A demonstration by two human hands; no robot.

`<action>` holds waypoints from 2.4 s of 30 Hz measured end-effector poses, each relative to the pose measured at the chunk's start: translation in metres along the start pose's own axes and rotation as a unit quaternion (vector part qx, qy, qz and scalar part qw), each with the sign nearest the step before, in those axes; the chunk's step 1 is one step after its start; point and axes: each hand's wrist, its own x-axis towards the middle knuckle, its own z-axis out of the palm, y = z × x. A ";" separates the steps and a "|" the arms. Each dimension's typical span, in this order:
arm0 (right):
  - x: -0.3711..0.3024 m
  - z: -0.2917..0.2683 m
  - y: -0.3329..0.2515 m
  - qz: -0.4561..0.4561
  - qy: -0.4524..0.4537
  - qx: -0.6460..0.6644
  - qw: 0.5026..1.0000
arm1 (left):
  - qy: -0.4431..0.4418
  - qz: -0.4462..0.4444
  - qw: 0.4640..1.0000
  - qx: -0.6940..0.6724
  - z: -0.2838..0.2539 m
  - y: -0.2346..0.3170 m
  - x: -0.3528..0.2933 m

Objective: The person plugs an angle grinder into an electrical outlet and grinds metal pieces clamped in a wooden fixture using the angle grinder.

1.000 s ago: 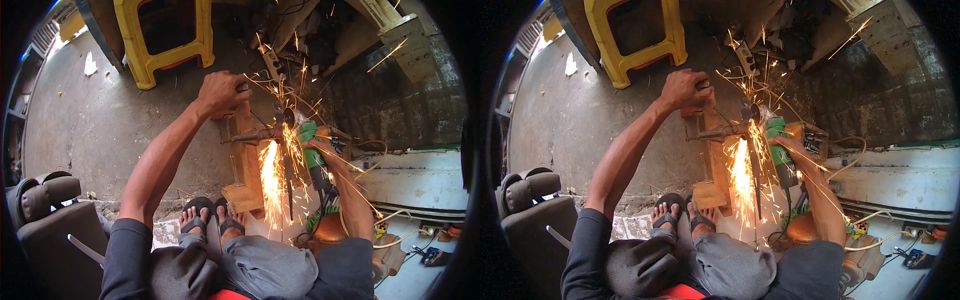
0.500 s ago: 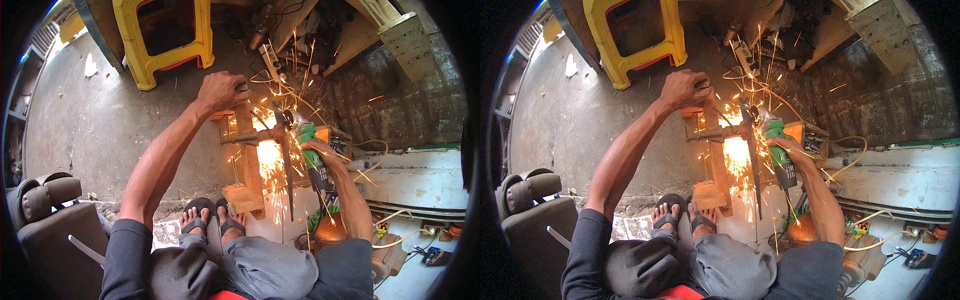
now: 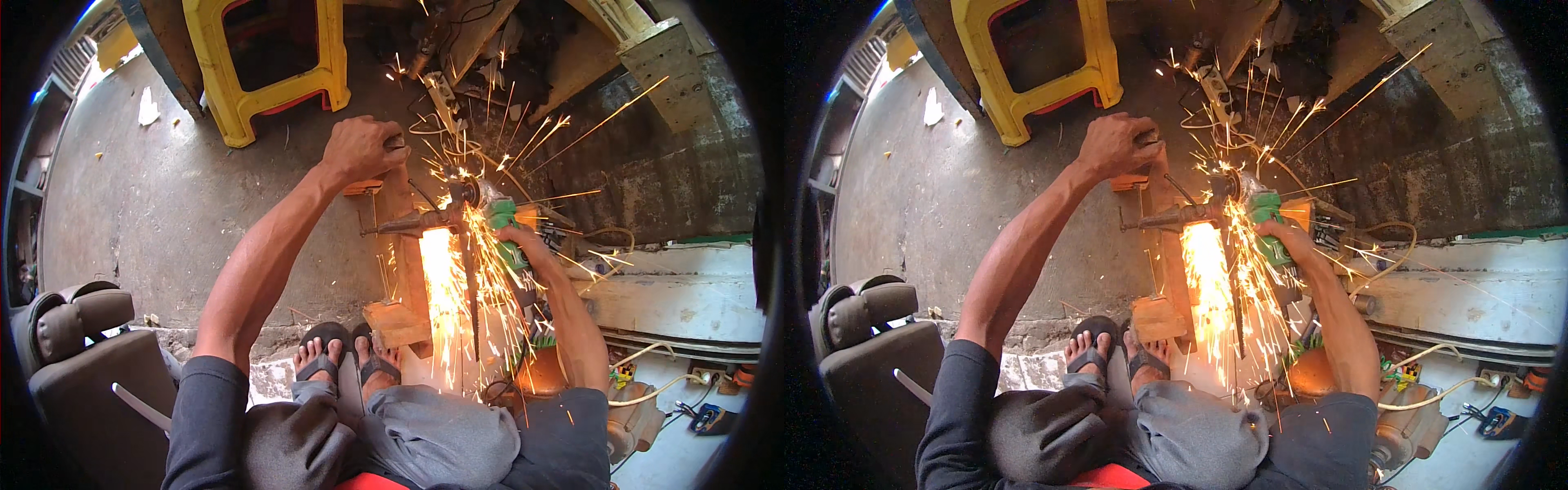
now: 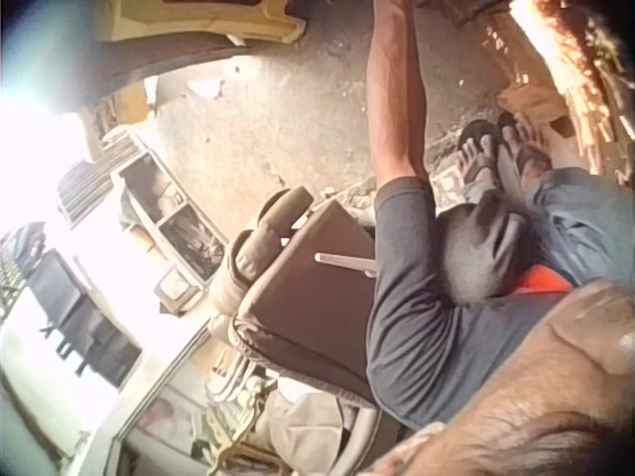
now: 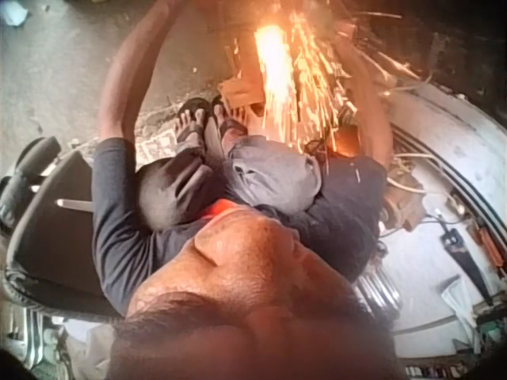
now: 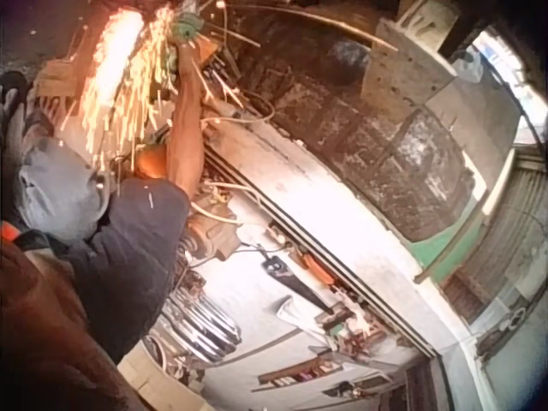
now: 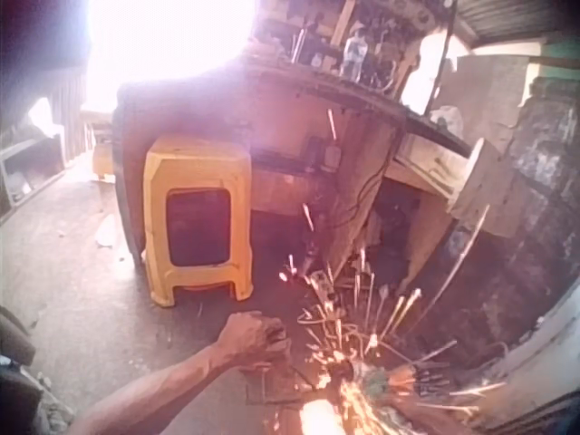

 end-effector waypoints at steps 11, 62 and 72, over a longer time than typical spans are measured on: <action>-0.009 0.007 -0.007 -0.045 -0.015 -0.023 0.999 | 0.028 0.019 0.999 -0.005 0.003 -0.003 -0.002; -0.057 0.011 0.015 0.002 -0.029 0.018 0.999 | -0.008 -0.024 1.000 -0.013 -0.009 0.008 -0.004; -0.042 0.009 0.001 -0.030 -0.016 -0.056 0.998 | -0.009 -0.023 1.000 -0.002 -0.007 0.006 -0.005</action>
